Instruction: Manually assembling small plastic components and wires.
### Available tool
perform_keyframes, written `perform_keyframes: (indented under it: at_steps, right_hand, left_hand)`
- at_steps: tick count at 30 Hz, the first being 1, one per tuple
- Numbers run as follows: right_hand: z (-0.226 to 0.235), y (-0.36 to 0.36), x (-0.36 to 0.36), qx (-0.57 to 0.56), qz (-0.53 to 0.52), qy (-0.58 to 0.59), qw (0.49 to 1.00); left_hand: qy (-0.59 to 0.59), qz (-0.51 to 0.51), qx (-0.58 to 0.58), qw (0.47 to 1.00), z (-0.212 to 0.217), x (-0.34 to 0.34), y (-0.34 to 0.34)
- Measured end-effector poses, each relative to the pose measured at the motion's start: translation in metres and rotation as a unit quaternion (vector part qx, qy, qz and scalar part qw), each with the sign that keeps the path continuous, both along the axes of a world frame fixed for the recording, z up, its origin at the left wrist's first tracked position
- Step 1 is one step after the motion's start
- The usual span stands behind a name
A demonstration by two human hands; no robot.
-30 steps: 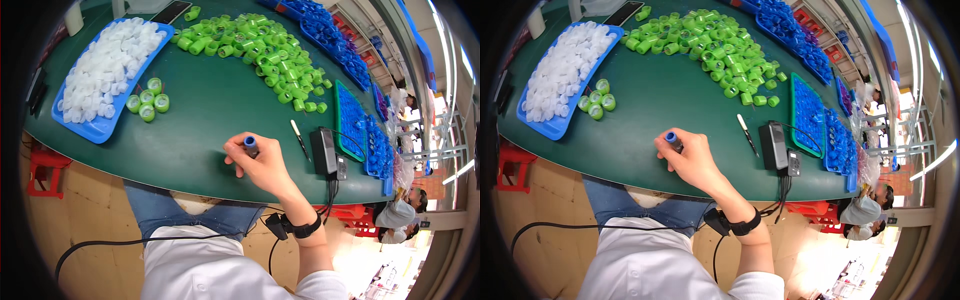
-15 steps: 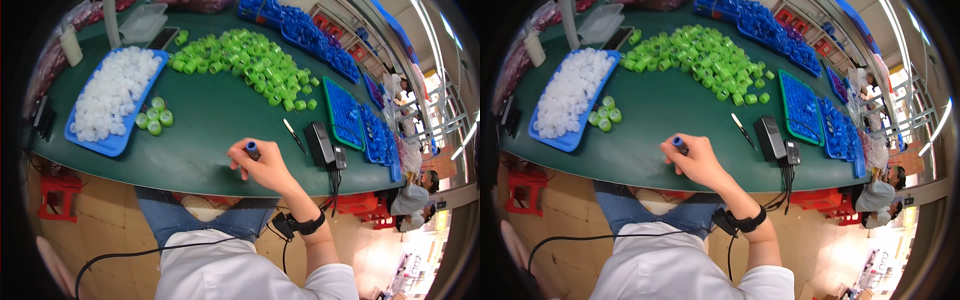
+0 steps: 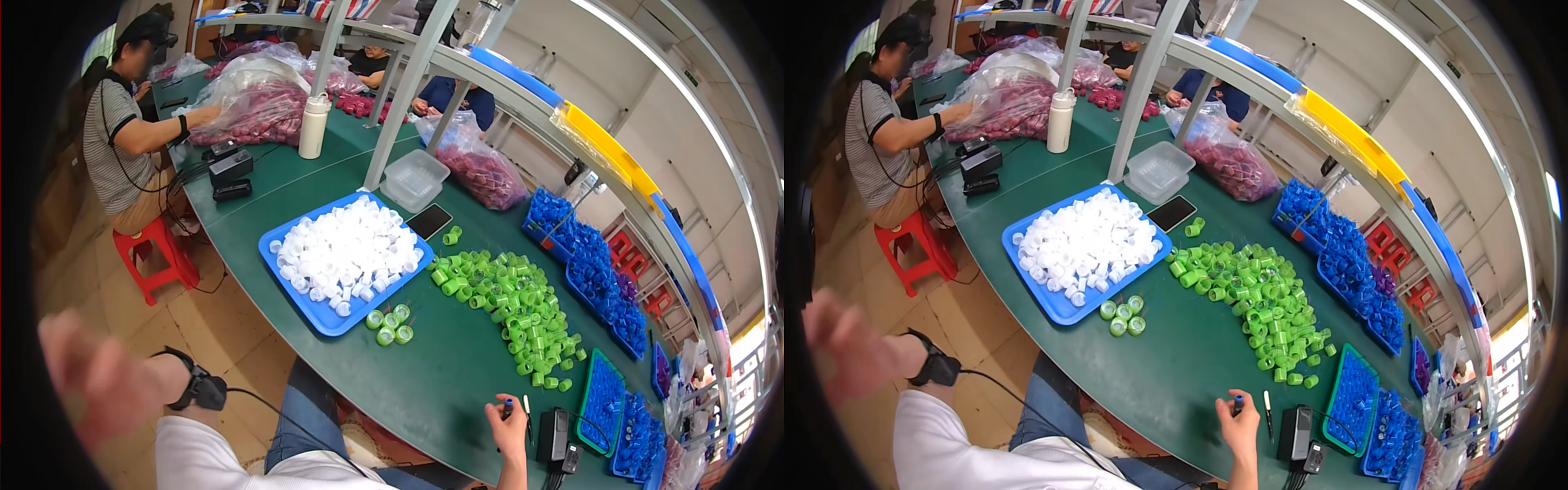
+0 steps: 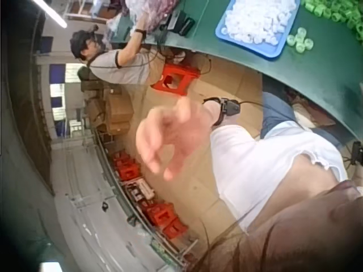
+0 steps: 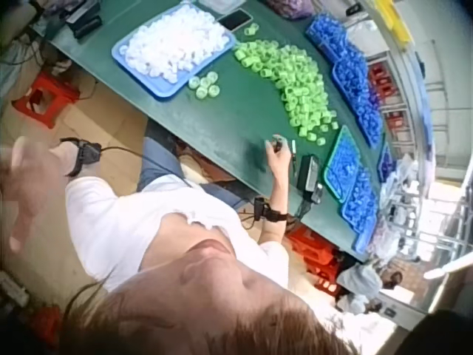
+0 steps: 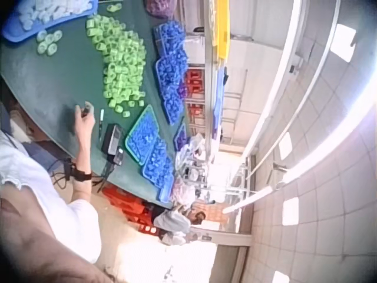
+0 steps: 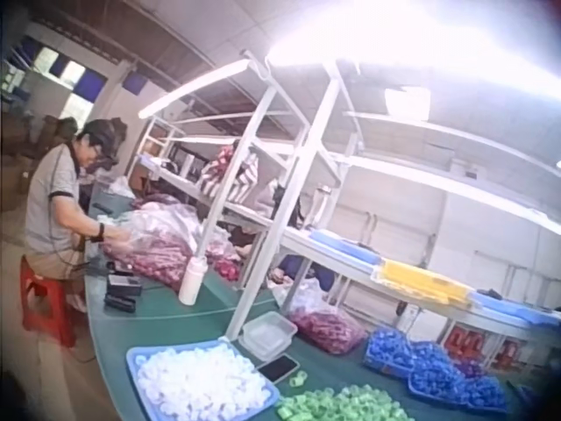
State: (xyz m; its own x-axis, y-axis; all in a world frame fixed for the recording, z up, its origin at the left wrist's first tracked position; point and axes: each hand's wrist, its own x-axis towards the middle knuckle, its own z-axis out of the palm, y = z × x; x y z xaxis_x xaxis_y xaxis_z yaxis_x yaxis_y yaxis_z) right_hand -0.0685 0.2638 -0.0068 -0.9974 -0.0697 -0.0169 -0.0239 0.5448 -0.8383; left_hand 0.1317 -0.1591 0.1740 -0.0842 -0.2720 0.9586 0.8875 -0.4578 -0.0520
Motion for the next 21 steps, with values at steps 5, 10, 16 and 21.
perform_keyframes:
  at_steps: [5, 10, 16, 21]
  right_hand:
    - [-0.013, 0.007, -0.017, 0.158, 0.045, 0.076, 0.983]
    - [-0.029, 0.012, -0.044, 0.236, 0.087, 0.19, 0.949]
    - [-0.014, -0.001, -0.076, 0.302, 0.089, 0.295, 0.902]
    - [-0.002, -0.056, -0.149, 0.28, 0.13, 0.28, 0.909]
  left_hand:
    - [-0.284, 0.561, -0.346, 0.697, -0.062, -0.118, 0.004]
    - [-0.286, 0.546, -0.567, 0.546, -0.151, -0.15, -0.003]
    - [-0.19, 0.591, -0.575, 0.533, -0.215, -0.173, -0.008]
    - [-0.179, 0.617, -0.529, 0.554, -0.218, -0.185, -0.005]
